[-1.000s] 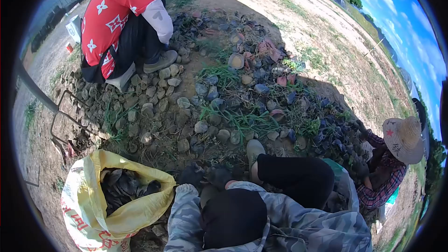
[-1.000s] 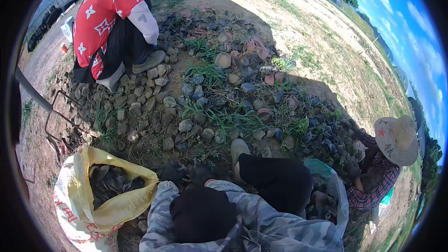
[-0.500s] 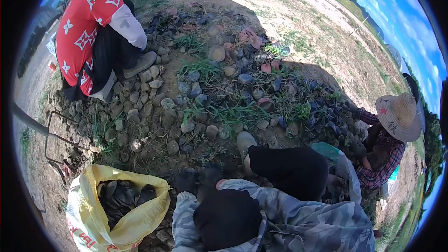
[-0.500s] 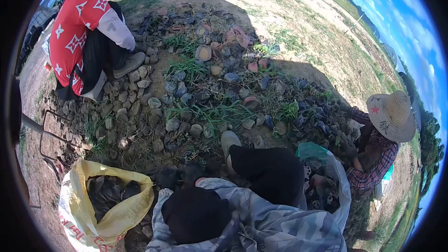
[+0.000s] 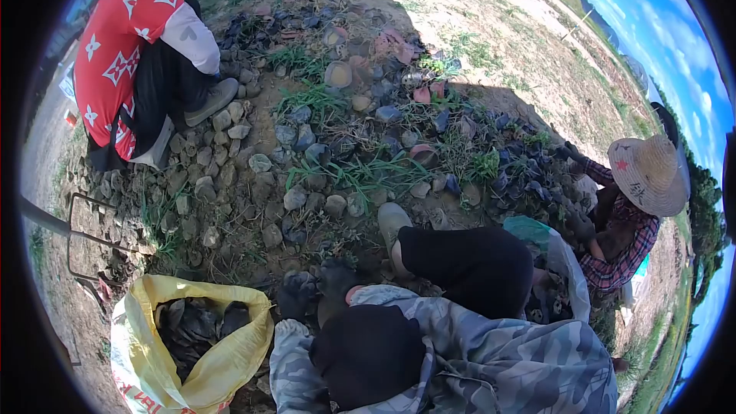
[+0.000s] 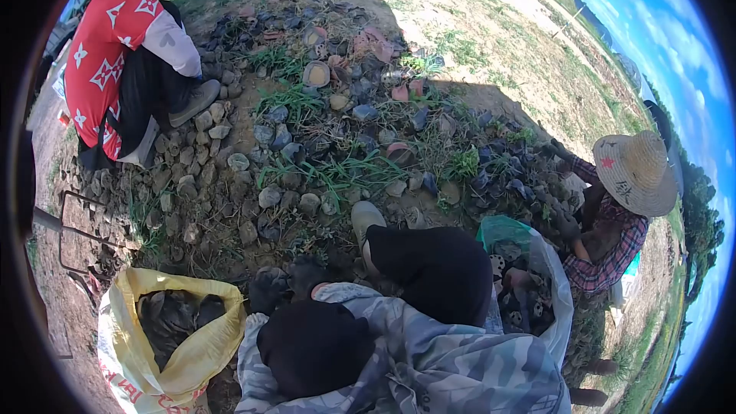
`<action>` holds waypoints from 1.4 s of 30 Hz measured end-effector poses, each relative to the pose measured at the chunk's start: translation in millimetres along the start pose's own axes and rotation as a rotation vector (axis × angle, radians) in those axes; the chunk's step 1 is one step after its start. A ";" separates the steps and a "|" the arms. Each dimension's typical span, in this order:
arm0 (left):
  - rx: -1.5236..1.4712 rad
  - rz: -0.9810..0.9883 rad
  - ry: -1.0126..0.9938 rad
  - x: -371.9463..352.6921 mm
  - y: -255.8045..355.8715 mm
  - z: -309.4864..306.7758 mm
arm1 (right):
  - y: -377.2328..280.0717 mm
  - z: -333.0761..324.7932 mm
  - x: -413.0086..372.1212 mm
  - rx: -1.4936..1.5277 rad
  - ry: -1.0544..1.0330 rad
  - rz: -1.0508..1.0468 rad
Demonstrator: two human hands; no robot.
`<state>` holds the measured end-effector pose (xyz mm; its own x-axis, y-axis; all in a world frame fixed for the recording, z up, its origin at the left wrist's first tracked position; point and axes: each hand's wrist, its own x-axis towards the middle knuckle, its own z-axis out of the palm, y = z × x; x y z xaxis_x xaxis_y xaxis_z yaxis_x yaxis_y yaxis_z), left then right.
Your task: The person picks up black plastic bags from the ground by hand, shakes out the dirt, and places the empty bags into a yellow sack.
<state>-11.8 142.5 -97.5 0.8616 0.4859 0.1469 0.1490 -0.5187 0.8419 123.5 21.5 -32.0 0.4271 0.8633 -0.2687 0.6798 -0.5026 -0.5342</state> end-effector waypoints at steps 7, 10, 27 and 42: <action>0.266 0.129 -0.046 5.5 -18.6 7.9 | -2.5 -1.8 -4.2 -0.013 0.005 0.033; 0.006 -0.085 -0.044 7.0 2.0 -2.4 | 0.4 4.0 -2.5 -0.004 0.005 0.026; -0.333 -0.515 -0.061 -0.5 57.4 -23.2 | 7.2 10.6 -10.0 0.184 0.084 0.020; 0.251 -0.138 0.123 -11.6 24.2 -0.3 | 13.8 24.5 -11.3 0.098 0.192 -0.032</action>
<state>-18.3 124.6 -78.7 0.7619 0.6374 0.1151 0.3889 -0.5922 0.7057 113.4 5.9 -55.9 0.5181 0.8497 -0.0980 0.6374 -0.4600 -0.6181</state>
